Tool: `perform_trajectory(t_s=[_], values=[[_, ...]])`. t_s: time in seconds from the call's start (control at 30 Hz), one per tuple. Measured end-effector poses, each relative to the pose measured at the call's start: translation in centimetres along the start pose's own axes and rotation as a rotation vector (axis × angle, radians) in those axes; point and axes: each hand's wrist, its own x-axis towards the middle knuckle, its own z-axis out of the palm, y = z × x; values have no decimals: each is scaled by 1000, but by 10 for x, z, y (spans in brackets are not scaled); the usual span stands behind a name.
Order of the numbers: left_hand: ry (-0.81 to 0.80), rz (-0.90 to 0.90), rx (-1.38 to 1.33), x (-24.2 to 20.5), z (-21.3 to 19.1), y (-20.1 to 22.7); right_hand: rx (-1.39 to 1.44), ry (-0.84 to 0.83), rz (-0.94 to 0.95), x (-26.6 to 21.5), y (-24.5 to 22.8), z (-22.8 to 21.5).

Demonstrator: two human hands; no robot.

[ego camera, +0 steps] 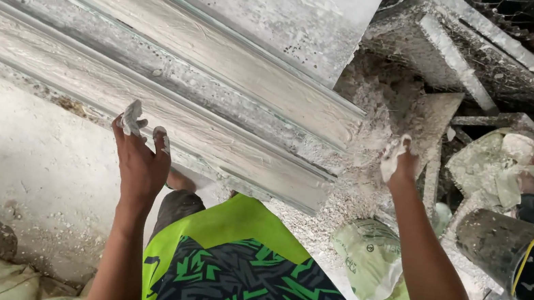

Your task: Applying fiberglass strands and liquid gypsum plaster into an architectural mold to cast decorative cornices.

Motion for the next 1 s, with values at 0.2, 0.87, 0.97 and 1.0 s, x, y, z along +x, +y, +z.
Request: perform_trajectory(t_s=[0.2,0.87,0.97,1.0], values=[[1,7,6,-15,-3,17,679,-176,107,9,-61,78],[146,-140,-8,-21,-67,-15,-1244,-399,-1379,-5,-54,148],[167,-168,-15,-14,-82,-39,-1221,-397,-1443,-32,-86,218],[177,-173,-9,-10,-89,-49,-1158,-414,-1455,-45,-100,247]])
